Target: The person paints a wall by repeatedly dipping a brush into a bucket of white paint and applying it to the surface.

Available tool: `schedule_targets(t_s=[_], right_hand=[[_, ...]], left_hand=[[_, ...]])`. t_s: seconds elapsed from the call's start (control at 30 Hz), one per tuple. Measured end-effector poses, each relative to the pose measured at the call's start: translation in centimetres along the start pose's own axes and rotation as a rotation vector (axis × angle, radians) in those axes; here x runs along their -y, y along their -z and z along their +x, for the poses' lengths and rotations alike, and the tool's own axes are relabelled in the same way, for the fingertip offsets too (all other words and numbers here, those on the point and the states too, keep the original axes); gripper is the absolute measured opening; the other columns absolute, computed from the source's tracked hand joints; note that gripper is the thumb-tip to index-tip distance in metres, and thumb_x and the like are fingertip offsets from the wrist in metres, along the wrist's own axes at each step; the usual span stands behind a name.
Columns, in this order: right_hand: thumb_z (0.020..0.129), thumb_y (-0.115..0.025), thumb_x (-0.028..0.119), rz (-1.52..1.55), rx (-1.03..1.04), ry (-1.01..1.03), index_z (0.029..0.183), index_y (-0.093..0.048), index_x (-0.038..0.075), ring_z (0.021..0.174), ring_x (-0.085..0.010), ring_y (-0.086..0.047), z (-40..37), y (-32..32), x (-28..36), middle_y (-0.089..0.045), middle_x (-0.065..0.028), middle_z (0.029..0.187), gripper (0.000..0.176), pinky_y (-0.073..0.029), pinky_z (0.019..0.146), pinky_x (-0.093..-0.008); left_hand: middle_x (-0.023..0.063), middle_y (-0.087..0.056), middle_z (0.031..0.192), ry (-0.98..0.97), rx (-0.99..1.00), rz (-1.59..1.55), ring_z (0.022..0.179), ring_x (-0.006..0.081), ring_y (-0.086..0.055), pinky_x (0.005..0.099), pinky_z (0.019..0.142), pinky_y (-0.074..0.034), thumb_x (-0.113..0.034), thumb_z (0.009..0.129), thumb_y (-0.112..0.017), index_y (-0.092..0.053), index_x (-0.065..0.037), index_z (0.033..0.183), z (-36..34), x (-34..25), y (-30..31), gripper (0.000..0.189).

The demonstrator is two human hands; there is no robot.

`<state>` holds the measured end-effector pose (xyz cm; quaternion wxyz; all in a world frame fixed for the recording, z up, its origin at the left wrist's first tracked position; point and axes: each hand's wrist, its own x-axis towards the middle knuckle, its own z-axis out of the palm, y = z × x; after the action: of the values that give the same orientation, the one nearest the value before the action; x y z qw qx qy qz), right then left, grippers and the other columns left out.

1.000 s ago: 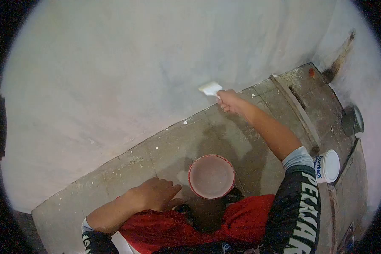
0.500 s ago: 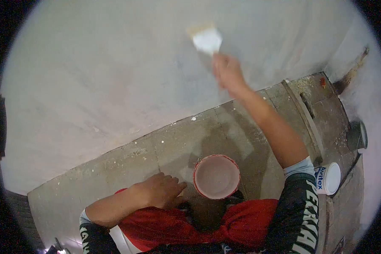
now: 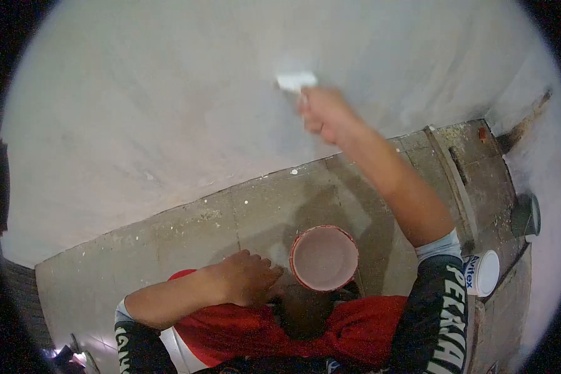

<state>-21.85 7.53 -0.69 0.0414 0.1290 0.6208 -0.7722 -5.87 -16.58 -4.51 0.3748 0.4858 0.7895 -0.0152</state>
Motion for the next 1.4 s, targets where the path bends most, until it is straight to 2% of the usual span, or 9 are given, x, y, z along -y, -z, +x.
schedule_targets(t_s=[0.2,0.3,0.5,0.6,0.8,0.97,1.23,1.37,1.4], right_hand=[[0.101,-0.049,0.029,0.018,0.071,0.316,0.085,-0.051,0.012,0.041,-0.0033,-0.026,-3.5,-2.6,5.5,-0.04,0.0072,0.061,0.024,-0.019,0.034,-0.0228],[0.1,-0.05,0.033,-0.062,-0.135,0.394,0.083,-0.05,0.014,0.041,-0.0042,-0.029,-1.4,-4.0,-1.9,-0.039,0.0065,0.059,0.025,-0.019,0.034,-0.0235],[0.091,-0.05,0.025,0.037,-0.022,-0.43,0.077,-0.048,0.009,0.04,-0.0129,-0.036,4.8,0.3,-18.1,-0.043,0.0006,0.057,0.021,-0.025,0.034,-0.033],[0.089,-0.05,0.021,0.05,-0.091,-0.437,0.078,-0.047,0.009,0.039,-0.0138,-0.032,5.5,0.0,-19.2,-0.043,-0.0004,0.057,0.016,-0.022,0.035,-0.0349],[0.101,-0.047,0.026,0.159,-0.009,-0.114,0.085,-0.049,0.009,0.043,-0.0053,-0.026,0.3,-5.1,-3.8,-0.037,0.0042,0.061,0.023,-0.018,0.036,-0.0243],[0.1,-0.05,0.034,0.076,0.028,0.288,0.084,-0.048,0.011,0.042,-0.0039,-0.026,-3.4,-6.3,0.3,-0.036,0.0059,0.06,0.028,-0.018,0.037,-0.0232],[0.099,-0.048,0.037,-0.255,-0.266,0.539,0.077,-0.048,0.011,0.04,-0.0094,-0.034,5.7,-3.8,-16.5,-0.043,0.0027,0.059,0.034,-0.028,0.036,-0.0292],[0.098,-0.049,0.038,-0.315,-0.266,0.293,0.075,-0.048,0.011,0.041,-0.0095,-0.034,4.3,-1.5,-18.7,-0.043,0.0021,0.059,0.036,-0.029,0.036,-0.0297],[0.098,-0.048,0.039,-0.359,-0.176,0.073,0.079,-0.054,0.006,0.046,-0.0121,-0.043,3.0,-0.7,-17.3,-0.048,-0.0009,0.06,0.038,-0.035,0.042,-0.0317]], left_hand=[[0.0214,-0.066,0.103,0.025,0.015,0.005,0.102,0.0392,-0.063,0.0481,0.09,-0.048,-0.047,0.097,-0.048,-0.059,-0.004,0.118,-0.1,0.3,-0.2,0.049],[0.0212,-0.066,0.103,0.02,-0.015,0.004,0.102,0.039,-0.064,0.0483,0.089,-0.048,-0.047,0.097,-0.048,-0.059,-0.004,0.118,0.0,0.7,-0.6,0.049],[0.021,-0.066,0.103,0.033,0.019,0.008,0.102,0.0385,-0.064,0.048,0.09,-0.048,-0.046,0.096,-0.05,-0.06,-0.004,0.115,-0.3,0.0,0.0,0.047],[0.0209,-0.066,0.103,0.021,0.008,0.007,0.102,0.0384,-0.064,0.048,0.09,-0.049,-0.045,0.096,-0.05,-0.06,-0.004,0.113,-0.5,-0.2,0.2,0.046],[0.0208,-0.065,0.105,0.002,0.016,-0.003,0.104,0.0382,-0.063,0.048,0.092,-0.048,-0.045,0.095,-0.051,-0.059,-0.003,0.114,-0.2,0.4,-0.2,0.047],[0.0211,-0.065,0.107,0.011,0.074,0.0,0.105,0.0382,-0.062,0.0474,0.093,-0.047,-0.046,0.095,-0.05,-0.058,-0.003,0.116,0.5,0.4,0.1,0.048],[0.0221,-0.066,0.103,0.02,0.041,0.009,0.101,0.0398,-0.064,0.0486,0.09,-0.049,-0.046,0.097,-0.049,-0.059,-0.002,0.117,0.1,0.6,0.0,0.049],[0.0219,-0.066,0.103,0.026,0.076,0.03,0.101,0.0403,-0.064,0.0483,0.09,-0.049,-0.045,0.097,-0.049,-0.059,-0.002,0.117,-0.3,0.0,0.3,0.049],[0.0219,-0.066,0.103,0.025,0.057,0.022,0.1,0.0401,-0.064,0.0482,0.09,-0.049,-0.045,0.097,-0.049,-0.059,-0.002,0.117,-0.6,-0.1,0.4,0.049]])
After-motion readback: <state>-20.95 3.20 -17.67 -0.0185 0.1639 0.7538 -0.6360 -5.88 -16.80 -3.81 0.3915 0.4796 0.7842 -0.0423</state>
